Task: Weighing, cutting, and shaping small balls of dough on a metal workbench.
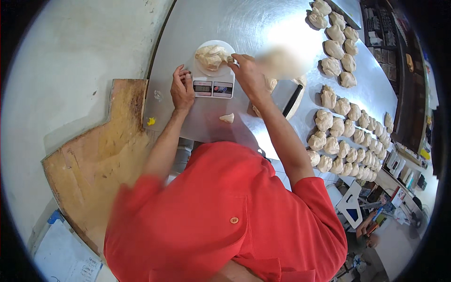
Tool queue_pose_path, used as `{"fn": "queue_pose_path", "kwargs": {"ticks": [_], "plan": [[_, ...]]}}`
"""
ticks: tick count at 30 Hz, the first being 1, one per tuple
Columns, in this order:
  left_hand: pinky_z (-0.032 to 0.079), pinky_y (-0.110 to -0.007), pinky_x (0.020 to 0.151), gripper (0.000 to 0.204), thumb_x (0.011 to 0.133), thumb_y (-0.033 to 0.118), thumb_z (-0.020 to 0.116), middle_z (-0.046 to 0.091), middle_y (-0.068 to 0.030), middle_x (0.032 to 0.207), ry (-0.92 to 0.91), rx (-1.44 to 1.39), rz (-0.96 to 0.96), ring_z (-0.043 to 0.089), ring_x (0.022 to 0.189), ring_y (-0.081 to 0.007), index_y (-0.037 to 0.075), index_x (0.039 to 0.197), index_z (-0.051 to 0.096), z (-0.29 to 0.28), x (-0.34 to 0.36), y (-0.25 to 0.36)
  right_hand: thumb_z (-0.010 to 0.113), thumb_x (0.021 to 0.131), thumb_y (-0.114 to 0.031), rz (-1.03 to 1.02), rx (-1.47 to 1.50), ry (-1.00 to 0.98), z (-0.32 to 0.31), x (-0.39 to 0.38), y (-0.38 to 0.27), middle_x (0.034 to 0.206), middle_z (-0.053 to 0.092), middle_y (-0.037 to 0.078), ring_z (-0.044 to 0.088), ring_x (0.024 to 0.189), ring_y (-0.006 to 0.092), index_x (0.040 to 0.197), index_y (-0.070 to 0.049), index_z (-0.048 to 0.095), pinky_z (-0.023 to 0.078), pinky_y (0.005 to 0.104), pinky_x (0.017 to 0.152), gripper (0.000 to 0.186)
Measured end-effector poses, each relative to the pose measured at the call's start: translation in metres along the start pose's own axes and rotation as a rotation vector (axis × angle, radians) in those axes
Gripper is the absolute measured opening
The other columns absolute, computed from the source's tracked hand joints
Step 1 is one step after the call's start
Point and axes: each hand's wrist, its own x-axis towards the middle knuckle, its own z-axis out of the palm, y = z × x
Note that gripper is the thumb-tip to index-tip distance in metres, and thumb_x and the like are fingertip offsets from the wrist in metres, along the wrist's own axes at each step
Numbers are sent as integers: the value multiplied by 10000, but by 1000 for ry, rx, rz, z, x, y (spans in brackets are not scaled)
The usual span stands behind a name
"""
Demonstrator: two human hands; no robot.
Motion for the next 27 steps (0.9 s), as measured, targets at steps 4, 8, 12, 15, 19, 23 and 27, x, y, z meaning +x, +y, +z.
{"fn": "queue_pose_path", "kwargs": {"ticks": [4, 8, 12, 15, 19, 23, 27], "plan": [[526, -350, 848, 402, 1072, 220, 501, 671, -114, 1135, -5, -21, -9, 656, 952, -228, 34, 1428, 488, -1, 0, 0, 702, 901, -161, -10, -106, -70, 7, 4, 5, 918, 759, 139, 705, 768, 326, 1069, -30, 767, 548, 414, 703, 222], [527, -352, 840, 396, 1071, 222, 501, 673, -112, 1129, 1, -10, 6, 656, 944, -228, 35, 1420, 498, -1, -1, -2, 689, 902, -151, 4, -135, -86, 8, 5, 8, 945, 754, 147, 705, 779, 326, 1061, -38, 773, 551, 410, 701, 212], [527, -353, 835, 392, 1070, 223, 500, 677, -109, 1115, 3, -3, 20, 657, 934, -229, 36, 1415, 504, 0, -1, 0, 663, 908, -128, -72, -168, -117, 4, 6, 11, 972, 746, 160, 705, 790, 330, 1104, -50, 765, 557, 407, 702, 235], [527, -355, 832, 391, 1070, 223, 499, 680, -107, 1103, 2, -1, 30, 658, 927, -229, 36, 1413, 507, 0, 0, 1, 641, 914, -108, -151, -194, -143, -4, 6, 12, 990, 741, 169, 705, 797, 333, 1150, -59, 756, 561, 406, 703, 267], [526, -355, 828, 383, 1070, 222, 500, 683, -101, 1081, -7, 13, 11, 659, 916, -228, 44, 1409, 515, 1, 0, -4, 592, 924, -63, -188, -547, -389, -33, 5, -2, 1004, 734, 181, 709, 815, 347, 1264, -97, 712, 570, 406, 712, 362], [525, -351, 825, 380, 1070, 229, 505, 683, -98, 1074, 5, 13, 29, 656, 911, -227, 49, 1405, 519, -1, -1, -3, 588, 940, -142, 130, -523, -380, -59, 2, 21, 1003, 718, 185, 704, 796, 370, 1303, -166, 699, 564, 449, 737, 379], [525, -347, 820, 379, 1072, 234, 508, 683, -94, 1072, 0, 18, -1, 653, 905, -226, 53, 1404, 521, -3, -2, 3, 615, 942, -254, 294, -338, -81, -97, 3, 72, 1056, 720, 154, 694, 859, 374, 1142, -172, 779, 545, 483, 798, 271]]}}
